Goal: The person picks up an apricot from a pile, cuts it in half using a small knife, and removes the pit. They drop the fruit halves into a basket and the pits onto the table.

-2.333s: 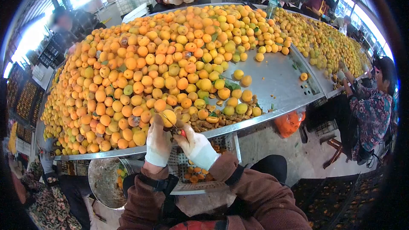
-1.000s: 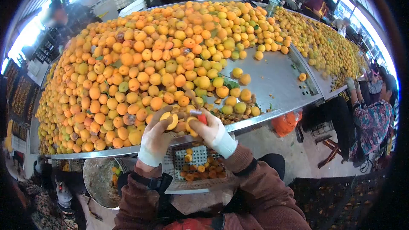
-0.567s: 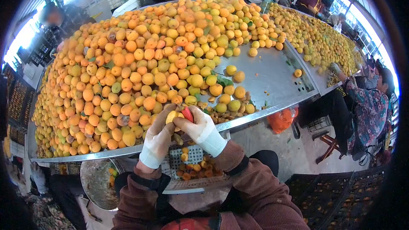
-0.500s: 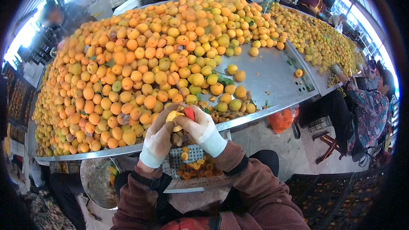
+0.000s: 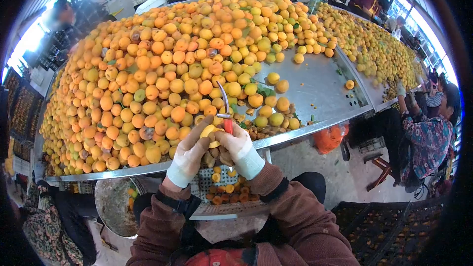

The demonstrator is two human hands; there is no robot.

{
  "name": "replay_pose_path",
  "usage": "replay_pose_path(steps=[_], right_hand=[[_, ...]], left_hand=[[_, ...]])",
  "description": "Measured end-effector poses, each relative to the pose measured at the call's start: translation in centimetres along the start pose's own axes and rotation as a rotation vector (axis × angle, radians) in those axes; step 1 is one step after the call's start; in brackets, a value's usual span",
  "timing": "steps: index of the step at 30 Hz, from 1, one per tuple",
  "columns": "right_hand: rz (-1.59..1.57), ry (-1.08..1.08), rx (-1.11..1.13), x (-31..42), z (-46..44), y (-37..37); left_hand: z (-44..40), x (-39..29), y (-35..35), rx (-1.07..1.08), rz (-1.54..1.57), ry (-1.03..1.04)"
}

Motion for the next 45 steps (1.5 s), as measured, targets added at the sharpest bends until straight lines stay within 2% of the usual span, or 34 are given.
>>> replay_pose_path(steps=[5, 7, 10, 11, 12, 14, 15, 16, 18, 20, 22, 23, 24, 25, 28, 29, 30, 32, 33, 34, 35, 36, 38, 39, 40, 42, 43, 44, 45], right_hand=[[-0.115, 0.027, 0.035, -1.3, -1.0, -1.2], [-0.026, 0.045, -0.048, -1.2, -0.6, -0.7], [-0.011, -0.004, -0.112, -2.5, -1.4, -1.3], [-0.007, -0.061, -0.124, -2.2, -1.3, -1.1], [-0.007, -0.062, -0.13, -1.8, -0.9, -1.0], [0.279, -0.18, -0.055, -0.3, -0.4, -0.4], [0.268, -0.25, 0.035, -0.1, -0.7, -0.3], [0.275, -0.256, 0.034, 0.5, -0.6, -1.0], [1.059, -0.078, 0.155, 1.3, -0.5, -1.7], [0.985, -0.457, -0.03, 2.7, -1.7, -3.0], [1.146, -0.48, -0.233, 4.7, -3.7, -5.0], [1.241, -0.457, -0.27, 5.5, -4.9, -5.1], [1.334, -0.434, -0.31, 6.5, -6.0, -5.0], [1.408, -0.348, -0.247, 6.8, -7.6, -4.9], [1.468, -0.409, -0.325, 6.8, -11.9, -4.8], [1.582, -0.288, -0.291, 6.5, -13.0, -4.7], [1.589, -0.295, -0.288, 6.5, -13.4, -4.8], [1.53, -0.266, -0.264, 6.4, -13.8, -5.4], [1.398, -0.258, -0.267, 6.7, -12.8, -5.2], [1.1, -0.308, -0.185, 6.2, -12.1, -5.4], [0.791, -0.198, -0.111, 5.2, -11.4, -6.3], [0.48, -0.08, -0.039, 4.4, -9.6, -5.9], [1.314, -1.174, 0.328, 5.4, -2.9, -1.8], [1.17, -0.779, 0.315, 3.8, -1.3, -1.4], [1.353, -1.132, 0.335, 2.7, -0.9, -0.5], [0.67, -0.163, 0.105, 0.6, -0.7, -0.4], [0.693, -0.513, 0.188, 0.4, -0.1, -0.1], [0.685, -0.519, 0.189, -0.2, 0.1, -0.7], [0.954, -0.807, 0.174, 0.6, 1.1, -0.3]], left_hand=[[-0.1, -0.2, 0.8, 0.005, -0.273, 0.012], [-0.1, -0.5, 1.2, -0.028, -0.649, 0.17], [0.0, -0.4, 1.4, -0.126, -0.682, 0.238], [-0.1, 0.4, 1.1, -0.076, -1.053, 0.585], [-0.2, 0.4, 1.2, -0.071, -1.049, 0.586], [-1.0, 1.8, -1.5, -0.344, -0.113, 0.073], [-1.1, 1.1, -2.2, -0.344, -0.311, 0.062], [-1.1, 1.2, -2.8, -0.343, -0.306, 0.069], [-1.2, 0.9, -3.3, -0.389, -0.677, 0.124], [-0.8, 0.5, -3.2, -0.393, -0.726, 0.068], [-0.8, 0.1, -2.6, -0.342, -0.733, 0.162], [-0.7, 0.2, -2.3, -0.293, -0.671, 0.046], [-0.7, 0.2, -2.2, -0.297, -0.668, 0.052], [-0.7, 0.5, -2.0, -0.276, -0.679, 0.032], [-0.6, 1.0, -1.8, -0.255, -0.716, -0.036], [-0.6, 1.3, -1.9, -0.251, -0.711, 0.016], [-0.6, 1.2, -1.9, -0.247, -0.705, 0.067], [-0.5, 1.2, -1.9, -0.229, -0.592, 0.006], [-0.6, 1.8, -2.1, -0.222, -0.454, -0.01], [-0.6, 1.2, -1.9, -0.216, -0.313, -0.024], [-0.5, 1.5, -1.6, -0.204, -0.145, -0.26], [-0.6, 1.7, -1.6, -0.216, -0.138, -0.26], [-0.8, 2.9, -1.6, -0.262, 0.287, -0.164], [-0.7, 3.3, -1.5, -0.278, 0.493, -0.117], [-0.4, 3.4, -1.5, -0.278, 0.49, -0.127], [-0.2, 2.0, -1.6, -0.163, -0.092, 0.011], [0.2, 1.1, -1.6, -0.156, -0.126, -0.057], [0.5, 1.1, -1.8, -0.155, -0.135, -0.056], [1.3, -0.5, -1.8, -0.217, -0.458, 0.252]])
Point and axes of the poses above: each hand's wrist, its own z-axis away from the middle knuckle, its own y-axis out of the palm, x = y × z, the point moved 5 cm from there along -z, towards the middle knuckle, and after that the axes turned 2 degrees about x, right-handed, at the moved point
